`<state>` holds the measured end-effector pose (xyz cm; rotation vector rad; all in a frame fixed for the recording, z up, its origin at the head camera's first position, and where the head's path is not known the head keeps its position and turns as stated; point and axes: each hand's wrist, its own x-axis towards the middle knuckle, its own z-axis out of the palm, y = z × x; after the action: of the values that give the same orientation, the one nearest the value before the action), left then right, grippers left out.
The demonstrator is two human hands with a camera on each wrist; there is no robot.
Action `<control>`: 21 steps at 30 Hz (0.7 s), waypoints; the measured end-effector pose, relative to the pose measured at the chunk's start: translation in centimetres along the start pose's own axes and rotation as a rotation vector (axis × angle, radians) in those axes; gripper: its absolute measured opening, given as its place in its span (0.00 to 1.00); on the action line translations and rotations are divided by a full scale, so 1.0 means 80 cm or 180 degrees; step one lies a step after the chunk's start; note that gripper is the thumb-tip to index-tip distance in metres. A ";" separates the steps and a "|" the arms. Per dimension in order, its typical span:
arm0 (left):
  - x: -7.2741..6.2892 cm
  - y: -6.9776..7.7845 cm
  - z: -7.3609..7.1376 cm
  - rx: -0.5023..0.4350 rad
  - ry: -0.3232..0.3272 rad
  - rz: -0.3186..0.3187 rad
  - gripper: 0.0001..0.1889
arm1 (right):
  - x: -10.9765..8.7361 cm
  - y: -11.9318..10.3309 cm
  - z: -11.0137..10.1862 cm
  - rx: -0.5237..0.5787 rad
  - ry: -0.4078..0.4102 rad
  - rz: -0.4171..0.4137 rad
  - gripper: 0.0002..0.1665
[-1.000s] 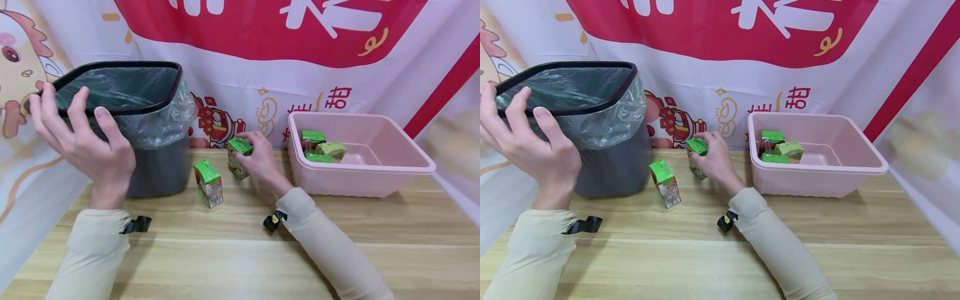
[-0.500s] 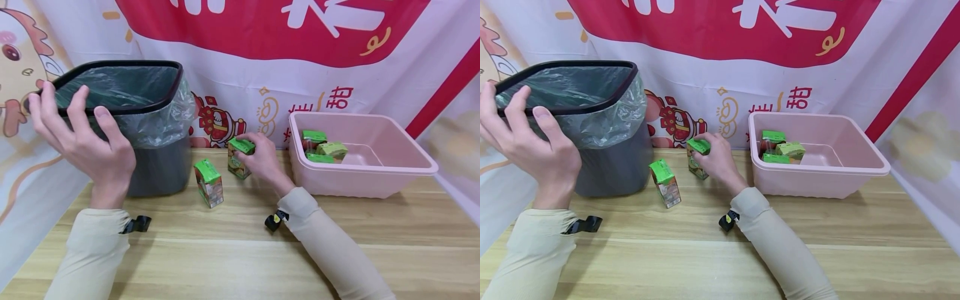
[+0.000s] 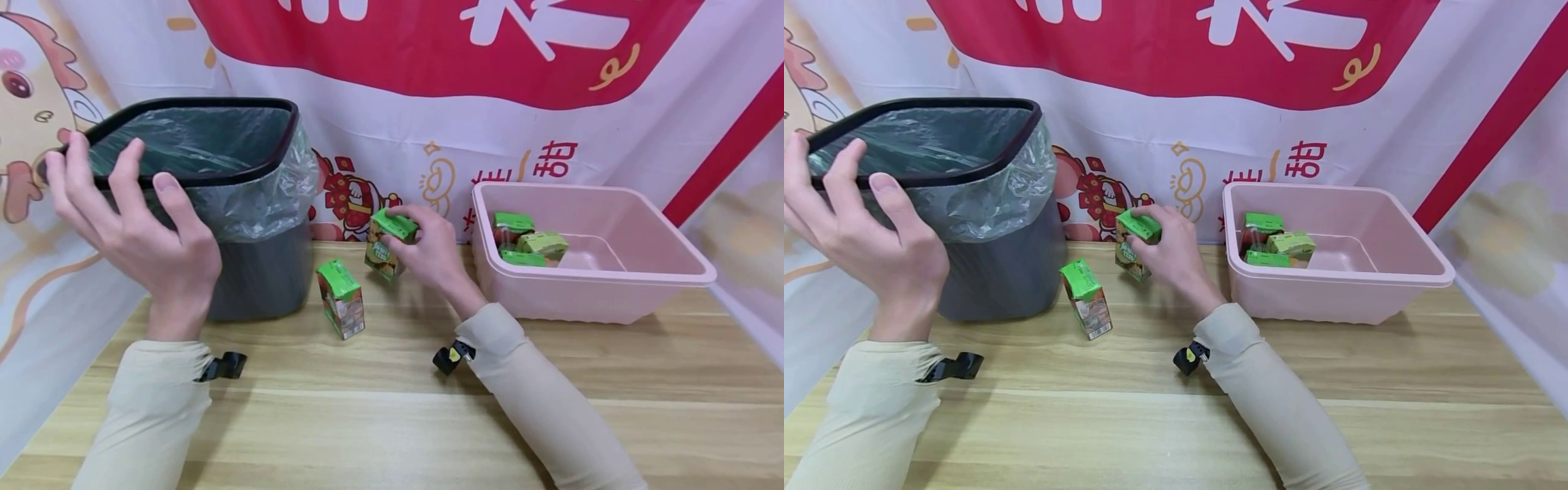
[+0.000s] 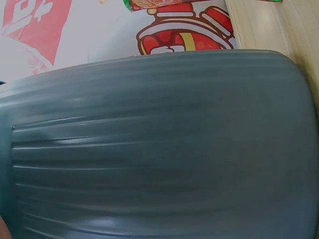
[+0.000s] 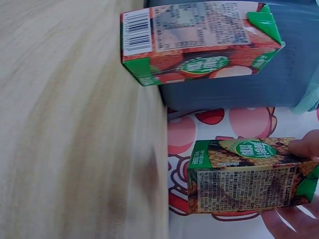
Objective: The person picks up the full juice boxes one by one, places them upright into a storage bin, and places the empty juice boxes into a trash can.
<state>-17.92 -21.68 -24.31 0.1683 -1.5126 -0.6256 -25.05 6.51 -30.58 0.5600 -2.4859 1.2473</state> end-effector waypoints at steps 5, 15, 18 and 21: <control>0.000 0.000 0.000 -0.0005 -0.0001 0.0000 0.23 | 0.001 -0.008 -0.007 0.0083 0.0036 -0.0103 0.24; 0.000 -0.001 0.000 0.0013 -0.0023 -0.0002 0.22 | 0.005 -0.032 -0.025 0.0153 0.0278 -0.0514 0.23; 0.000 -0.001 0.000 0.0020 -0.0023 -0.0003 0.22 | 0.007 -0.041 -0.029 0.0251 0.0364 -0.0594 0.23; 0.001 -0.001 0.000 0.0029 -0.0017 -0.0009 0.22 | 0.010 -0.050 -0.031 0.0295 0.0404 -0.0653 0.24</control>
<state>-17.93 -21.80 -24.32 0.1759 -1.5207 -0.6220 -23.64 6.15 -26.03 0.7159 -2.2140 1.2797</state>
